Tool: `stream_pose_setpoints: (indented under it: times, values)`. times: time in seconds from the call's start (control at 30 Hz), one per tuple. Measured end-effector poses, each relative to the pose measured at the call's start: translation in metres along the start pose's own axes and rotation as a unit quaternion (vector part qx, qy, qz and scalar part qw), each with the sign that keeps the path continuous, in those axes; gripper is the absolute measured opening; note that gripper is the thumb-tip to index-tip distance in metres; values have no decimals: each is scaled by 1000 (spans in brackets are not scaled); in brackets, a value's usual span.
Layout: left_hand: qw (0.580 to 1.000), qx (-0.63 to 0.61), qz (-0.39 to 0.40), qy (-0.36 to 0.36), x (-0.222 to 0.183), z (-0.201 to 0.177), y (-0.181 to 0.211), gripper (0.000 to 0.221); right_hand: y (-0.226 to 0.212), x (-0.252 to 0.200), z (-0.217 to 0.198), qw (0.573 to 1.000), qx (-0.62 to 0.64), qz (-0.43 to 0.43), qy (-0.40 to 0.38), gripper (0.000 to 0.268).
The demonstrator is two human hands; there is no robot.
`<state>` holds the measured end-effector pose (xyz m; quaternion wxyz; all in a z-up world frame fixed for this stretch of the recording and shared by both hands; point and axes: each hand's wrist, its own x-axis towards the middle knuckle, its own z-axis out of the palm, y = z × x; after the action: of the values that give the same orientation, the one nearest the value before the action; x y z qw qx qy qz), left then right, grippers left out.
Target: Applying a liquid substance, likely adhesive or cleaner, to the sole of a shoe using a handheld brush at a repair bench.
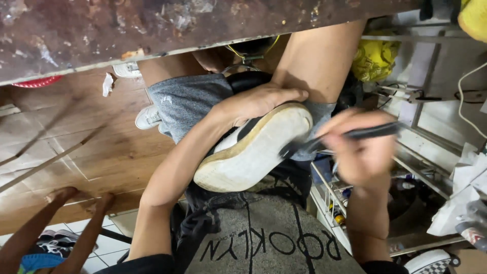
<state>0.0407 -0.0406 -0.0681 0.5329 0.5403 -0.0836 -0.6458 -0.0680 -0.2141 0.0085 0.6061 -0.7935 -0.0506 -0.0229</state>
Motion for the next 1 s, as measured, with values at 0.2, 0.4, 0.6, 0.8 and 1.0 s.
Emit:
stream_pose_setpoints:
  times: [0.2,0.4,0.6,0.8,1.0]
  values:
    - [995,-88,15,52,-13,-1,-9,46,-1,20,2,999,-25,19,-3,7]
    - [984,-148,24,101,-33,-3,-6,45,14,38,13,996,33,-46,-63,16]
    - [957,-235,41,167,-51,-2,-12,47,-4,45,50,989,60,-13,-137,19]
    - [939,-279,50,194,-52,-1,-32,48,2,51,53,990,46,-71,-114,15]
    - [950,-254,70,170,-65,-5,-40,42,11,60,45,988,9,-90,-124,10]
